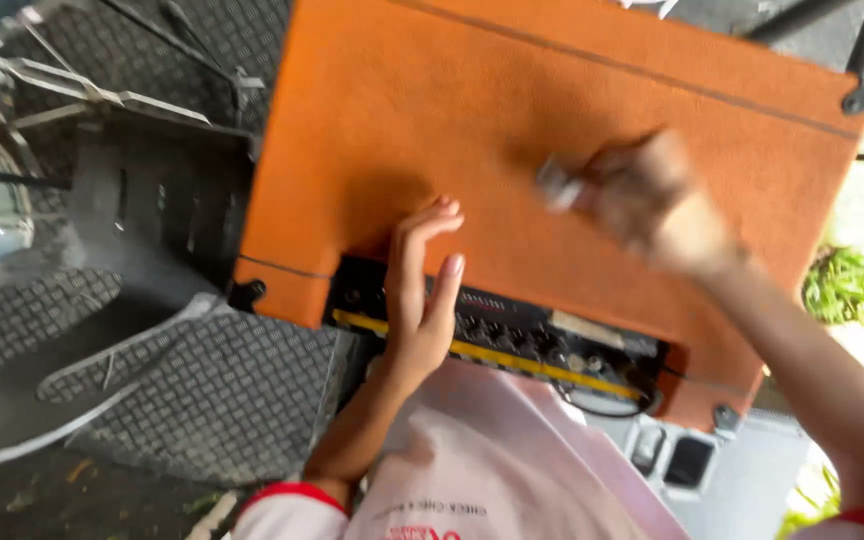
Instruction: Clean the top surface and control panel of a guitar amplifier using a cloth.
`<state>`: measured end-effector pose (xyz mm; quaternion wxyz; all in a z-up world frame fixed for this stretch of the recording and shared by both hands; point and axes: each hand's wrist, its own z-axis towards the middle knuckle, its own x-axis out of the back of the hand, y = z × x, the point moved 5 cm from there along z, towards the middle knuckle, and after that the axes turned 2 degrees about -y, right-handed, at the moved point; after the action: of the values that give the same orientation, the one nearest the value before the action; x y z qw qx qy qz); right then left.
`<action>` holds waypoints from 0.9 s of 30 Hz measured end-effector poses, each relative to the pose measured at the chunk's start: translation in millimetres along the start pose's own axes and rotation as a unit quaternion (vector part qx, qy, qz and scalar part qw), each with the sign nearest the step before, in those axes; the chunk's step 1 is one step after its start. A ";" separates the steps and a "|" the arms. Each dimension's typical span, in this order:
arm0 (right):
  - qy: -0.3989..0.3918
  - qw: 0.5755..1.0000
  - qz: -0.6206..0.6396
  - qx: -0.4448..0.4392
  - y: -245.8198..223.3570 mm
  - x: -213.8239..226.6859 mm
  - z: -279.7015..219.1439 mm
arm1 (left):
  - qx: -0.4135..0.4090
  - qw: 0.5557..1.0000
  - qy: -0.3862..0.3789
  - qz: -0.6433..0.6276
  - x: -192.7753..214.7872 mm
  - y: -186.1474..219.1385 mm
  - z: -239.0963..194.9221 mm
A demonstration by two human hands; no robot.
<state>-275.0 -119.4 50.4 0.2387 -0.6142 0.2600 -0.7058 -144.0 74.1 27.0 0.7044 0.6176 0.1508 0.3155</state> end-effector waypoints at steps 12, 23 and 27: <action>-0.045 0.974 -0.122 0.184 -3.0 -9.4 -50.1 | -0.001 0.999 0.035 0.018 -77.0 10.0 3.0; 0.031 0.968 -0.213 0.128 26.2 1.4 -15.8 | 0.001 0.997 0.079 0.017 -91.9 8.4 -0.3; -0.057 0.964 -0.101 0.240 -17.2 -12.4 -40.6 | -0.005 0.997 0.074 -0.007 -91.9 7.3 0.0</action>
<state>-313.9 -95.4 48.1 0.3212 -0.6013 0.0057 -0.7316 -215.3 16.4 17.7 0.6967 0.5881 0.2055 0.3558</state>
